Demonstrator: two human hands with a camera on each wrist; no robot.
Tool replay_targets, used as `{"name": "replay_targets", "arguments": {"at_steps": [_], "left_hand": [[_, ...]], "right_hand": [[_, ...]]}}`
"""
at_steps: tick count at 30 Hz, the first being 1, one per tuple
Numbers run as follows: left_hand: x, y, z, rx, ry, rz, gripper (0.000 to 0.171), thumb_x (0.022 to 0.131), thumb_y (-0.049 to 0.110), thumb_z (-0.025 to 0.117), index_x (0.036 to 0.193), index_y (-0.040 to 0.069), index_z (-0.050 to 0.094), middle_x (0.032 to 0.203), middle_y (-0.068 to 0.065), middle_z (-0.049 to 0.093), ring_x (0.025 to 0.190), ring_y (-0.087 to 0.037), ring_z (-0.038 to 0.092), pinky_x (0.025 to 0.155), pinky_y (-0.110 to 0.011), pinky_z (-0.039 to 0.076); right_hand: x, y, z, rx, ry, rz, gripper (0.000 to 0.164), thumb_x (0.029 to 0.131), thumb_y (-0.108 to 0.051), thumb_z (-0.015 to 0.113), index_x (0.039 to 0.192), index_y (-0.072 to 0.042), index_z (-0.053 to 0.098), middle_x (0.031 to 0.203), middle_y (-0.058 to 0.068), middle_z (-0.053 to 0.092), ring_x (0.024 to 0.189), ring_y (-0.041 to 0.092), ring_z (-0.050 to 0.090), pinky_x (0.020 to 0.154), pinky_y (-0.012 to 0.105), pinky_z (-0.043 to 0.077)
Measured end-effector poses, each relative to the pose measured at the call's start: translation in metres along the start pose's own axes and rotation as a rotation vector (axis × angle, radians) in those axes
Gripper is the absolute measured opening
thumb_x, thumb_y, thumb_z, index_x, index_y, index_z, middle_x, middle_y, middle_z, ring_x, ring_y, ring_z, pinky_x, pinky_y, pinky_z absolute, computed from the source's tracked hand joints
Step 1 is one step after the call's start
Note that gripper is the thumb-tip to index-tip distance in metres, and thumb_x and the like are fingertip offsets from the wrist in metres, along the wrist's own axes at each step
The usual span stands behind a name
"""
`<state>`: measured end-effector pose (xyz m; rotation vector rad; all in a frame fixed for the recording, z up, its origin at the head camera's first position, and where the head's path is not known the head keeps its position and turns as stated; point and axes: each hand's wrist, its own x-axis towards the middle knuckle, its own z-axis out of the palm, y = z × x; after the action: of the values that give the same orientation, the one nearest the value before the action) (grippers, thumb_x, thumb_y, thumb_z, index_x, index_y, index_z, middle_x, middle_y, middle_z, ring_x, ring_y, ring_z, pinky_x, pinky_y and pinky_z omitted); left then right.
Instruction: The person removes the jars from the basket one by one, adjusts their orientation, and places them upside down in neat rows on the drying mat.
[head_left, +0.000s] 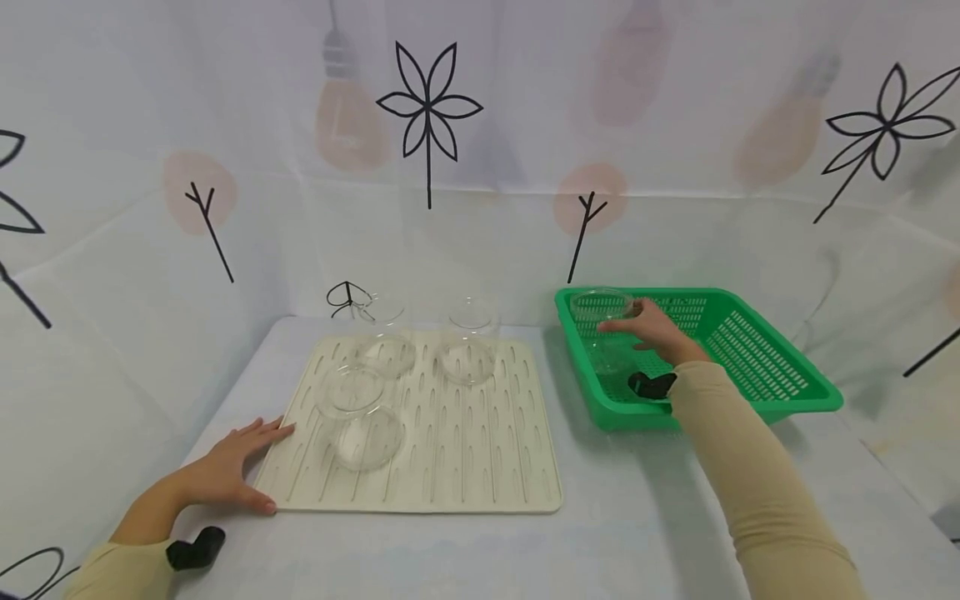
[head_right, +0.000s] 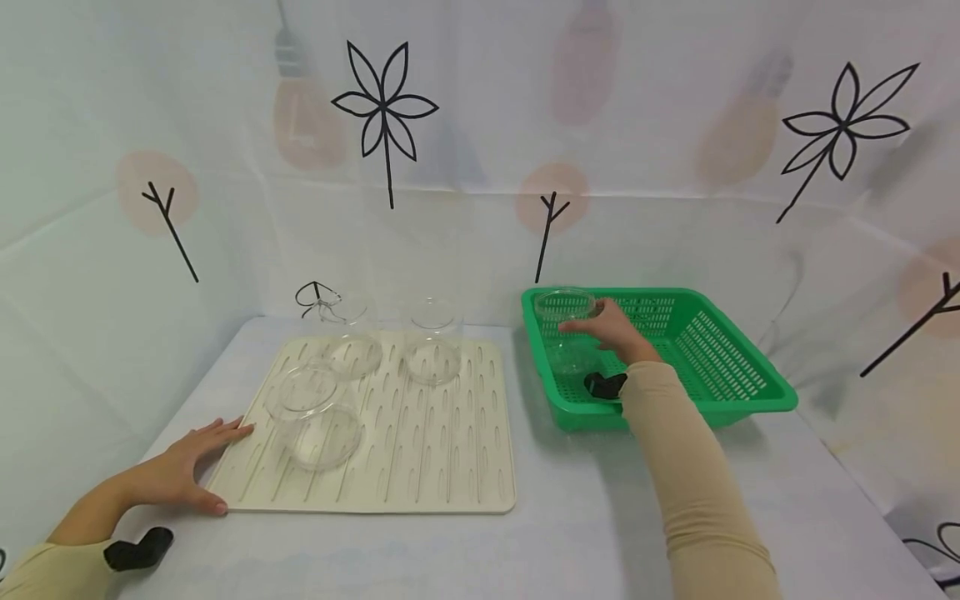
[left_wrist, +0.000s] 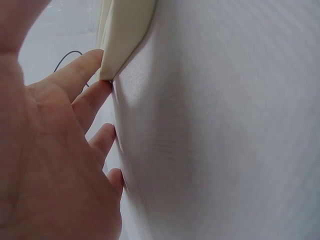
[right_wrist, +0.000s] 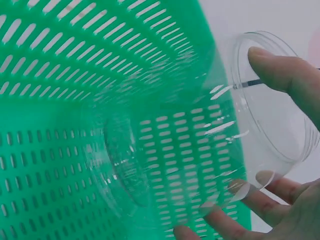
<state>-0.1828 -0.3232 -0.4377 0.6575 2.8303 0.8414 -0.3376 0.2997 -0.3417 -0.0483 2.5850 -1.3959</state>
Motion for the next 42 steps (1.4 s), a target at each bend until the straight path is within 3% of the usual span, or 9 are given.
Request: {"name": "replay_targets", "arguments": {"at_steps": [5,17,28,42], "left_hand": [[0.000,0.000,-0.001,0.003,0.000,0.002,0.098,0.056,0.040,0.085,0.136,0.001,0.043,0.140,-0.032,0.031,0.126,-0.058,0.016,0.094,-0.072,0.010],[0.001,-0.001,0.000,0.013,0.004,0.011,0.098,0.056,0.040,0.085,0.135,0.001,0.044,0.140,-0.032,0.033,0.126,-0.058,0.017,0.094,-0.072,0.010],[0.000,0.000,-0.002,0.040,0.020,0.025,0.097,0.056,0.042,0.085,0.134,0.000,0.045,0.138,-0.033,0.034,0.124,-0.059,0.019,0.092,-0.073,0.012],[0.001,0.005,-0.001,0.026,-0.006,-0.001,0.099,0.055,0.041,0.085,0.134,-0.002,0.044,0.138,-0.034,0.034,0.124,-0.059,0.019,0.093,-0.072,0.012]], "right_hand": [[-0.005,-0.009,-0.002,0.002,0.025,-0.003,0.108,0.081,-0.043,0.070,0.145,0.003,-0.003,0.146,0.030,0.013,0.130,0.046,0.023,0.097,0.057,0.034],[-0.019,-0.029,0.000,-0.060,0.128,-0.042,0.107,0.078,-0.052,0.069,0.148,-0.004,0.003,0.148,0.023,0.018,0.131,0.044,0.022,0.099,0.059,0.027],[-0.041,-0.056,0.010,-0.161,0.154,-0.213,0.096,0.079,-0.042,0.072,0.149,-0.007,0.015,0.144,0.022,0.026,0.131,0.043,0.023,0.098,0.057,0.030],[-0.062,-0.079,0.025,-0.352,0.182,-0.363,0.094,0.073,-0.044,0.077,0.145,-0.006,0.030,0.132,0.020,0.036,0.122,0.041,0.034,0.093,0.057,0.035]]}}
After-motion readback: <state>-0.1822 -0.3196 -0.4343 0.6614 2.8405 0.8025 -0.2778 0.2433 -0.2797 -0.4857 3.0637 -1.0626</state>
